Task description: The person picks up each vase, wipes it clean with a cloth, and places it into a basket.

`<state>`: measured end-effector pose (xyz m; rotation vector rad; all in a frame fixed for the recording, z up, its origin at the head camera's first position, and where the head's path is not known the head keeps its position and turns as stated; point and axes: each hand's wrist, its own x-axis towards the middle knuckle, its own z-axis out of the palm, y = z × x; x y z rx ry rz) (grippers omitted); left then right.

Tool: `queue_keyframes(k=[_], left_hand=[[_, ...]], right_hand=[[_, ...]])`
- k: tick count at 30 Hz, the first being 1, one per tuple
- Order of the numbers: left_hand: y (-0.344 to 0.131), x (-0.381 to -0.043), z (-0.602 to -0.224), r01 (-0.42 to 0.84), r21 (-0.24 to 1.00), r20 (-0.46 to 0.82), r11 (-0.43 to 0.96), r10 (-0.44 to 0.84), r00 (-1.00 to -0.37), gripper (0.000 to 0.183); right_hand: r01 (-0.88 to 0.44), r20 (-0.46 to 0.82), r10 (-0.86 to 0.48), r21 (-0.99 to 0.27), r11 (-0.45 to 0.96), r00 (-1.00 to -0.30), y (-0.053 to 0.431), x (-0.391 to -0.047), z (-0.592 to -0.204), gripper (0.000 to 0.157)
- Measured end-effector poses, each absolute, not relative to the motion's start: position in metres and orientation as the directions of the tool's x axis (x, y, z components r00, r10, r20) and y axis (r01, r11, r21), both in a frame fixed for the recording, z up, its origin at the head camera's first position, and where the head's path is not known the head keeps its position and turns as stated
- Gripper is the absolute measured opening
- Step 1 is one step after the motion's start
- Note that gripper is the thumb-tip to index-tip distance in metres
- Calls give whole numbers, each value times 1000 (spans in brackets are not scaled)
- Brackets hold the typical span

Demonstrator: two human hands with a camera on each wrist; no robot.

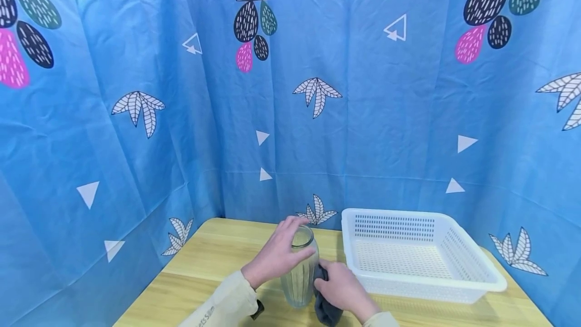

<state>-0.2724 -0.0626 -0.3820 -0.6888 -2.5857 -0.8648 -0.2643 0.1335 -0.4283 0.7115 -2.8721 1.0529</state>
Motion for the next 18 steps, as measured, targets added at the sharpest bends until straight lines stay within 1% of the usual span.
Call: queue_keyframes(k=[4,7,9,12,14,15,18], left_hand=[[-62,-272,-383,523,505,450,687,308,-839,66],[-62,-272,-383,524,504,461,687,299,-835,66],[-62,-272,-382,530,505,466,682,302,-832,67],[-62,-273,-380,538,509,468,673,308,-828,69],[-62,-273,-378,545,510,469,665,316,-825,71],[-62,-273,-376,548,510,469,663,320,-823,71],[-63,-271,-373,551,515,459,657,332,-824,71]], right_hand=[[-401,256,-309,-610,683,-916,131,-258,-414,53],[-413,352,-237,-608,677,-906,130,-254,-400,57],[-452,428,-214,-598,661,-878,129,-252,-391,60],[-530,527,-223,-551,645,-820,128,-251,-379,62],[-559,549,-246,-525,642,-799,127,-252,-374,63],[-561,543,-258,-519,645,-799,126,-252,-373,63],[-526,474,-277,-547,651,-836,125,-255,-376,65]])
